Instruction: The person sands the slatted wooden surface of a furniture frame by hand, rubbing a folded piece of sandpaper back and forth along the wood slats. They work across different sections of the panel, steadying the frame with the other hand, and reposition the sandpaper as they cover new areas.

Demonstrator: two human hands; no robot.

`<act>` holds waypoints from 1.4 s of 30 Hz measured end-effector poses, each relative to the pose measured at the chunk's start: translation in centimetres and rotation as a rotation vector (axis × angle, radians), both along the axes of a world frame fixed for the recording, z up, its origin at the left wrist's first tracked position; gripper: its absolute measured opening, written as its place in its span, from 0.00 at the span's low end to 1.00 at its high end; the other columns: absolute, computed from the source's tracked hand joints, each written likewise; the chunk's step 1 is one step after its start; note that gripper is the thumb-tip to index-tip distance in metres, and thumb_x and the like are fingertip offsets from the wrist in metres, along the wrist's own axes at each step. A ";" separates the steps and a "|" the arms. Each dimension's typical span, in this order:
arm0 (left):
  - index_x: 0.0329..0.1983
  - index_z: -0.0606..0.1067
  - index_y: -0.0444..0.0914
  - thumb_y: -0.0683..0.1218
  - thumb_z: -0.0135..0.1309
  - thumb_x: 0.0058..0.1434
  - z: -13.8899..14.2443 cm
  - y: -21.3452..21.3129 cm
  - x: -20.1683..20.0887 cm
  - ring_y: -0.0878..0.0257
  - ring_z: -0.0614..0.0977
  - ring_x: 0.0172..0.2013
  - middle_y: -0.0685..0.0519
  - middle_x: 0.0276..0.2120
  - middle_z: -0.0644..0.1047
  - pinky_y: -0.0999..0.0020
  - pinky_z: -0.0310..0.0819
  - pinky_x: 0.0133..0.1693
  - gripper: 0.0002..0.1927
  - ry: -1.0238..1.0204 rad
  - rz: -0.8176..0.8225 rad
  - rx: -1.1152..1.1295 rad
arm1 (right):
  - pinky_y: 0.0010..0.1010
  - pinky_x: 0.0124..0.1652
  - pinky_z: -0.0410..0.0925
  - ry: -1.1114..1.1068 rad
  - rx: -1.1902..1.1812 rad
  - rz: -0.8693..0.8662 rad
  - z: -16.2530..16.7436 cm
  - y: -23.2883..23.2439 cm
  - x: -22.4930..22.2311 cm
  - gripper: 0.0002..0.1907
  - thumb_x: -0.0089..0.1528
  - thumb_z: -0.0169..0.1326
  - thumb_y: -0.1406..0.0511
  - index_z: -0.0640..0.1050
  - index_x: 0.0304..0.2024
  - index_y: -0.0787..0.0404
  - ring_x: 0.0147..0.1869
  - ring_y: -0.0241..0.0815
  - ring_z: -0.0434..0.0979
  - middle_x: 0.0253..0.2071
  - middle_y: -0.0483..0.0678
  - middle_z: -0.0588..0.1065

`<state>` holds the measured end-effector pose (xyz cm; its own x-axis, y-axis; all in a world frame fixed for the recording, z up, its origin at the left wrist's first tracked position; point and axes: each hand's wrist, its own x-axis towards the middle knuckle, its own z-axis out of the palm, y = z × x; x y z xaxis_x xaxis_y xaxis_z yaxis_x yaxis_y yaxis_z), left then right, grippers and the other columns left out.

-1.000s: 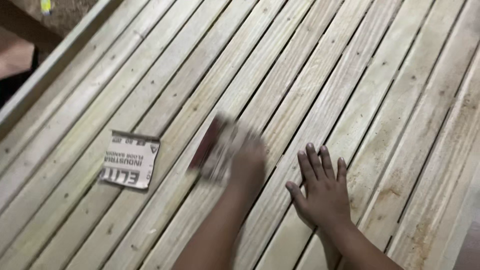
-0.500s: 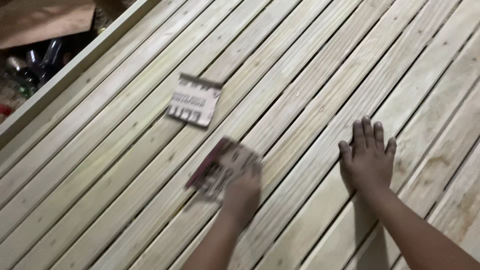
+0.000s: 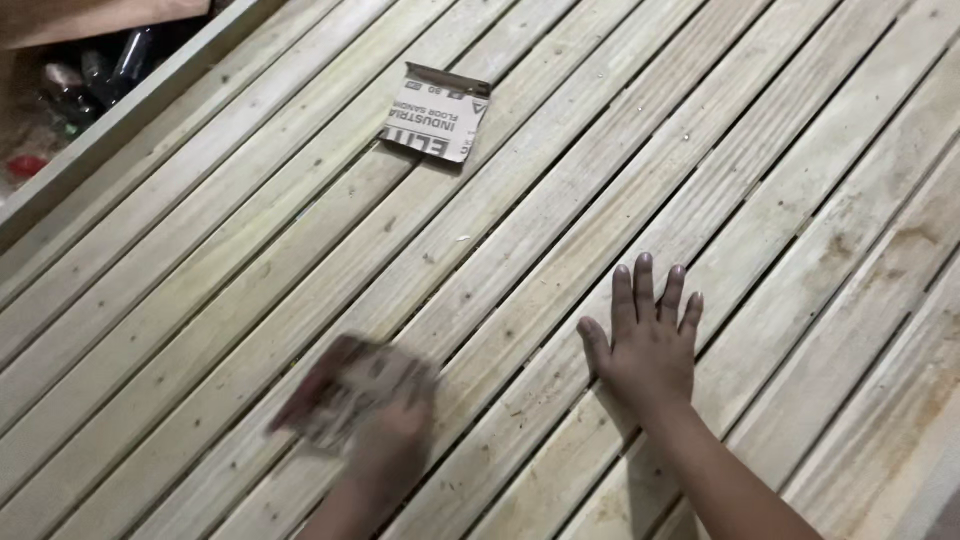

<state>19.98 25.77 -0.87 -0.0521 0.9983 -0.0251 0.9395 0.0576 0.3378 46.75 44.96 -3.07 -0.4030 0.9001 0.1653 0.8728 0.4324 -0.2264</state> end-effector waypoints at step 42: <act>0.53 0.74 0.39 0.45 0.43 0.71 2.1 -21.1 -6.8 0.46 0.83 0.36 0.43 0.33 0.80 0.51 0.77 0.39 0.12 0.007 0.269 -0.510 | 0.67 0.68 0.26 -0.032 -0.069 0.048 -1.1 -5.7 -3.7 0.47 0.65 0.28 0.36 0.43 0.78 0.53 0.80 0.67 0.25 0.81 0.45 0.36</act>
